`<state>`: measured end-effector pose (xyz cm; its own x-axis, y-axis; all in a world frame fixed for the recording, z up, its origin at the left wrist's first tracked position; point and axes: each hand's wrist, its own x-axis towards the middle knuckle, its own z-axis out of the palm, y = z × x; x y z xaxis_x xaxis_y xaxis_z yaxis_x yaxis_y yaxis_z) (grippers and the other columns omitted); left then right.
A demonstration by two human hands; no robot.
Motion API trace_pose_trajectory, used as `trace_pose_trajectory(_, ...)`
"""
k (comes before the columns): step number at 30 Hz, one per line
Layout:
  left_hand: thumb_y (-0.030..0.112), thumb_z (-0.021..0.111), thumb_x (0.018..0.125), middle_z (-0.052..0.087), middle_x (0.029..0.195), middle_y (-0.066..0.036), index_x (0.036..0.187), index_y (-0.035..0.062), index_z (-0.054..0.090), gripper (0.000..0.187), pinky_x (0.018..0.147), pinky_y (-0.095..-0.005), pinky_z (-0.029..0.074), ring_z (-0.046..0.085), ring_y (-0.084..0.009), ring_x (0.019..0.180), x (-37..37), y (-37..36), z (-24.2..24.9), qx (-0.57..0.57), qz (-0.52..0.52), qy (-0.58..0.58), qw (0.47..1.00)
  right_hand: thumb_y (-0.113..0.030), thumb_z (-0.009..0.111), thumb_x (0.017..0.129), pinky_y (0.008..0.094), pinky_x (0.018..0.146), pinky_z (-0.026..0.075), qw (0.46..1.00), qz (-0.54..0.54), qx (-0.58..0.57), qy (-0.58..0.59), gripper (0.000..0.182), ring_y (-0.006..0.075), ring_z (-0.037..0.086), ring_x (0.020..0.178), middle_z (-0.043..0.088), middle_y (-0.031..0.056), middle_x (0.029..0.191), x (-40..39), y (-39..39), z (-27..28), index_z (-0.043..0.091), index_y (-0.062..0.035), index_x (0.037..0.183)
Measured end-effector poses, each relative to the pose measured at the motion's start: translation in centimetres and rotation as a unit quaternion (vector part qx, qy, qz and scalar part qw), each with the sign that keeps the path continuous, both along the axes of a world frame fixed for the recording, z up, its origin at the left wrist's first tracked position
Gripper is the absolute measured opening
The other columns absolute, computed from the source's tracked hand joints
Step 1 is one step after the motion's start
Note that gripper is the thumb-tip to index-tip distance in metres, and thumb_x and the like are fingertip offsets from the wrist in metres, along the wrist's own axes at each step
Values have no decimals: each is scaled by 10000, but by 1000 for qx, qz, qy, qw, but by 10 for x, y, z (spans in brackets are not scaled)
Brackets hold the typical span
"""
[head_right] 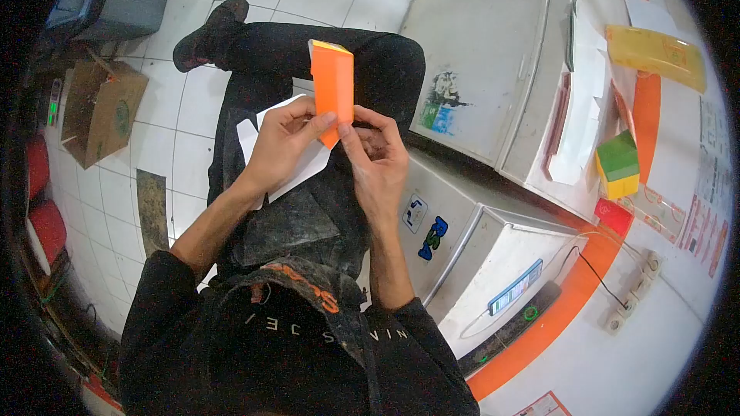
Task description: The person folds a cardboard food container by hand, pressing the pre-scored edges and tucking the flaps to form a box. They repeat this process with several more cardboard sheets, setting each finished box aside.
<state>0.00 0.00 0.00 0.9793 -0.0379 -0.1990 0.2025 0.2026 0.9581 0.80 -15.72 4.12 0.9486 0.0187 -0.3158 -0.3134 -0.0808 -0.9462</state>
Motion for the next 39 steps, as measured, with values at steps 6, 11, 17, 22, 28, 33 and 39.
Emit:
trace_pose_trajectory(6, 224, 681, 1018, 684, 1043, -67, 1073, -18, 758, 260, 883, -266, 490, 629, -107, 963, 1, -20, 13, -208, 106, 138, 963, -72, 771, 937, 215, 743, 506, 999, -25, -45, -10, 244, 58, 621, 826, 678, 20, 906, -6, 4, 2, 662, 0, 1143)
trace_pose_trajectory(11, 212, 669, 1025, 607, 1228, -104, 1126, -29, 755, 275, 942, -288, 480, 592, -135, 1092, 6, -26, 21, -216, 140, 29, 966, -82, 771, 938, 204, 770, 492, 997, -39, -22, -67, 151, 56, 613, 874, 679, 4, 921, 8, 10, 11, 712, -15, 1060)
trace_pose_trajectory(17, 201, 674, 1020, 602, 1226, -103, 1164, -14, 751, 270, 956, -298, 490, 595, -158, 1106, 5, -25, 20, -138, 118, -14, 983, -128, 752, 961, 227, 871, 497, 997, -47, 49, 31, 184, 78, 653, 924, 732, 41, 1009, 12, 4, 26, 720, -6, 1096)
trace_pose_trajectory(22, 188, 697, 1004, 617, 1200, -96, 1154, -16, 753, 259, 920, -287, 507, 619, -152, 1082, 3, -27, 22, -191, 129, -3, 973, -130, 745, 967, 215, 852, 493, 993, -71, 90, 18, 168, 74, 651, 910, 730, 36, 995, 10, 12, 21, 719, -2, 1072)
trace_pose_trajectory(28, 159, 700, 997, 668, 1092, -41, 1102, -16, 741, 207, 903, -272, 519, 658, -114, 1005, 3, -17, 25, -201, 121, 15, 972, -140, 744, 971, 205, 814, 480, 996, -36, 82, 22, 154, 53, 620, 867, 707, 8, 958, 11, 8, 25, 714, -8, 1044)
trace_pose_trajectory(33, 162, 687, 1007, 700, 1078, -45, 1167, -9, 716, 236, 900, -260, 523, 666, -99, 981, 5, -16, 35, -188, 109, 37, 975, -162, 734, 982, 202, 811, 468, 996, -40, 73, 17, 156, 44, 607, 869, 697, -3, 957, 11, 10, 27, 710, -15, 1030)
trace_pose_trajectory(39, 185, 671, 1024, 716, 1084, -72, 1216, -35, 689, 292, 857, -244, 536, 672, -95, 976, 5, -14, 38, -209, 101, 35, 972, -189, 705, 1006, 221, 857, 455, 997, -9, 76, 15, 177, 57, 598, 918, 692, 2, 978, 10, 12, 27, 703, -13, 1032)
